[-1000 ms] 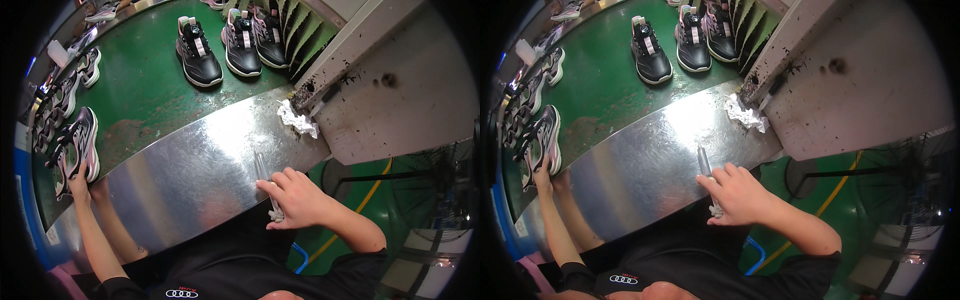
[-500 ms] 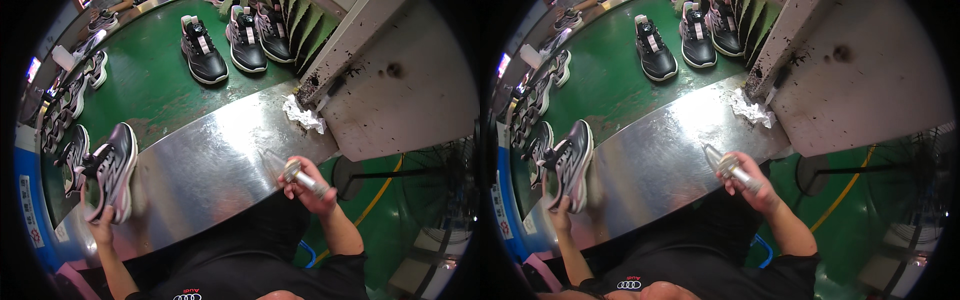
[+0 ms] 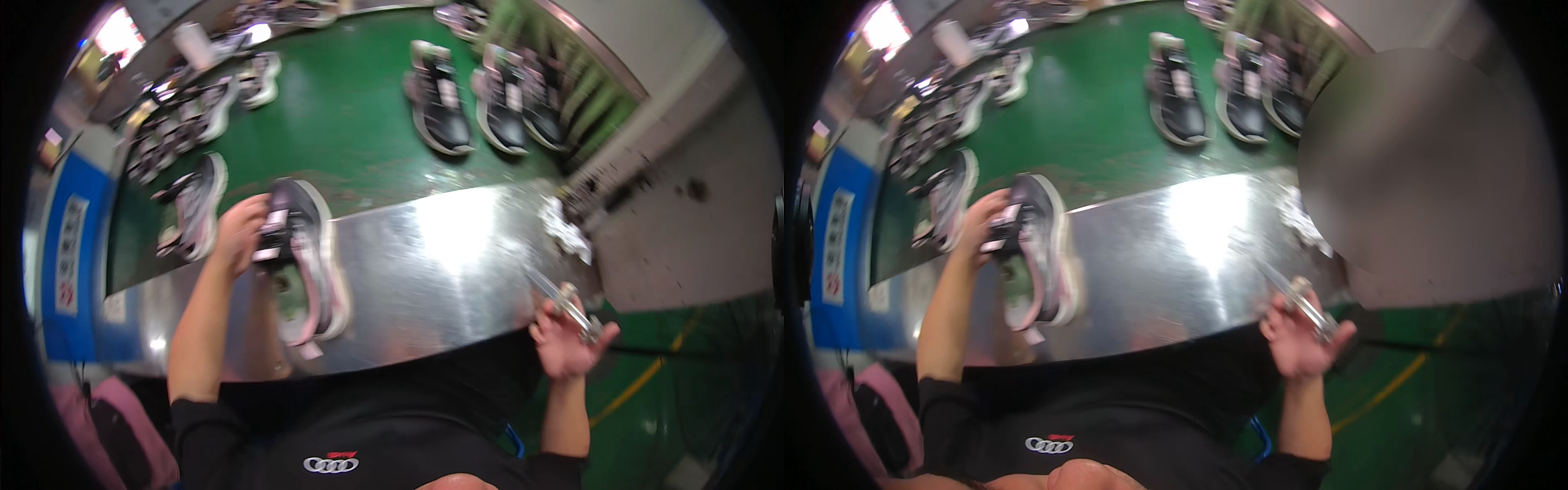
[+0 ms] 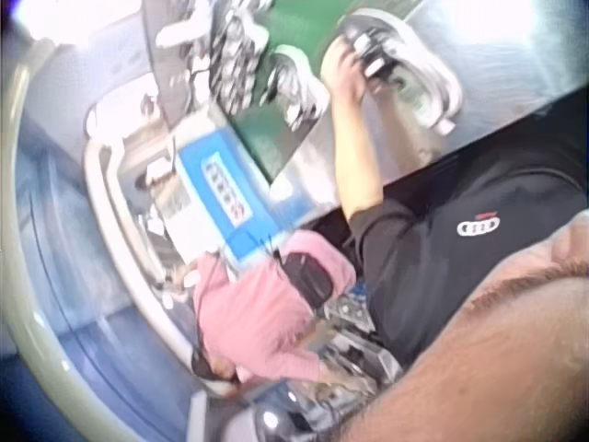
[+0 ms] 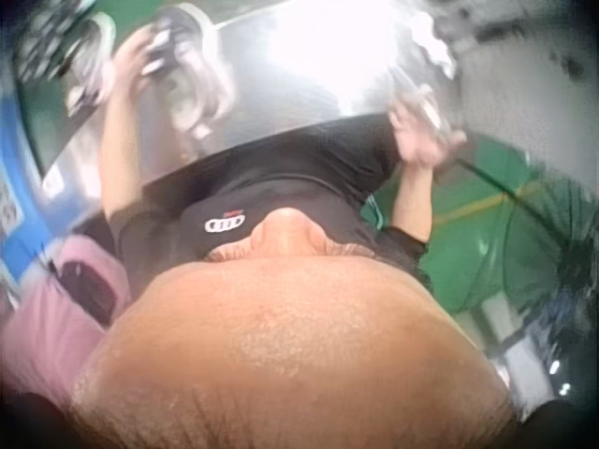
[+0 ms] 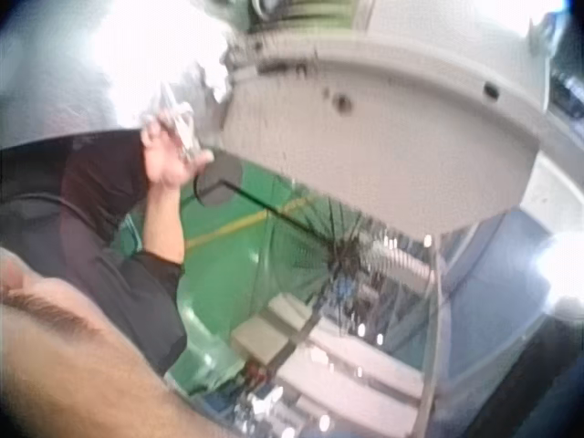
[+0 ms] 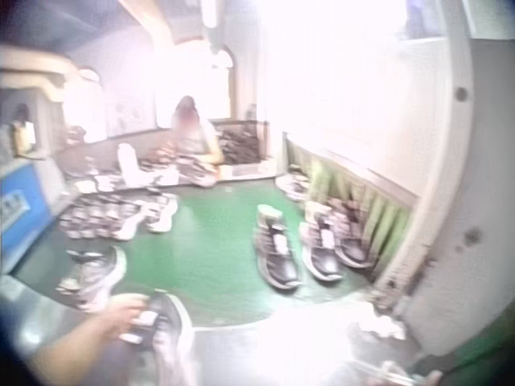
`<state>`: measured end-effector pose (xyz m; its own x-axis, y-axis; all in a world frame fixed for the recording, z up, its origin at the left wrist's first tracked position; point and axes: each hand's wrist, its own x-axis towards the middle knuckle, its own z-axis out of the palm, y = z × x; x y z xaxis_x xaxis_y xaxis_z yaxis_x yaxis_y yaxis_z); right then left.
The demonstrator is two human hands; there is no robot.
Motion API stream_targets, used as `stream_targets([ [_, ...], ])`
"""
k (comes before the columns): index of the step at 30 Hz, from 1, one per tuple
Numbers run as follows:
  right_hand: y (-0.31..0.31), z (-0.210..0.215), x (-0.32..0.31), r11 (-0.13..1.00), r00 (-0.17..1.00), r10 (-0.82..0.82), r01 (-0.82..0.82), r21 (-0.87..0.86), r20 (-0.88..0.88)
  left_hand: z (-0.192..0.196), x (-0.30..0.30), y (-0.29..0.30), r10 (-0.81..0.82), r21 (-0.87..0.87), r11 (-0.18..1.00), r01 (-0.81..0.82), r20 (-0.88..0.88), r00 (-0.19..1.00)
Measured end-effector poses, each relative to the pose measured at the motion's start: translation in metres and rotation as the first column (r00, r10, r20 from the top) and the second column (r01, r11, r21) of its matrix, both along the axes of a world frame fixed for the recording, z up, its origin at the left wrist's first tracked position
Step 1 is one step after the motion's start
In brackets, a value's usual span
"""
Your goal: The person cleans the edges of shoes using a cleaning solution in a syringe and a cloth. The person picks up a shoe from the assembly line, applies the solution to the sole's edge, and wipes it clean before placing it back.
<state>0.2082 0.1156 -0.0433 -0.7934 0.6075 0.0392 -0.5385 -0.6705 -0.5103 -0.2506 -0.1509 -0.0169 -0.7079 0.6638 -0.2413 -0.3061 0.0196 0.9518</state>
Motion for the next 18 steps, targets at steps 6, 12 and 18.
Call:
stream_targets([
  [6,-0.019,0.028,0.012,0.969,0.983,-0.08,0.037,0.244,0.168,-0.007,0.008,0.058,-0.072,-0.268,0.963,0.041,-0.106,0.992],
  [12,-0.029,0.058,-0.008,0.92,0.988,0.009,-0.068,0.386,0.153,0.038,0.063,0.066,-0.059,0.087,0.994,0.067,-0.085,0.995],
  [18,-0.044,0.105,-0.06,0.916,0.97,0.241,-0.225,0.331,-0.007,0.057,0.117,0.047,-0.152,0.627,0.776,0.067,0.083,0.985],
])
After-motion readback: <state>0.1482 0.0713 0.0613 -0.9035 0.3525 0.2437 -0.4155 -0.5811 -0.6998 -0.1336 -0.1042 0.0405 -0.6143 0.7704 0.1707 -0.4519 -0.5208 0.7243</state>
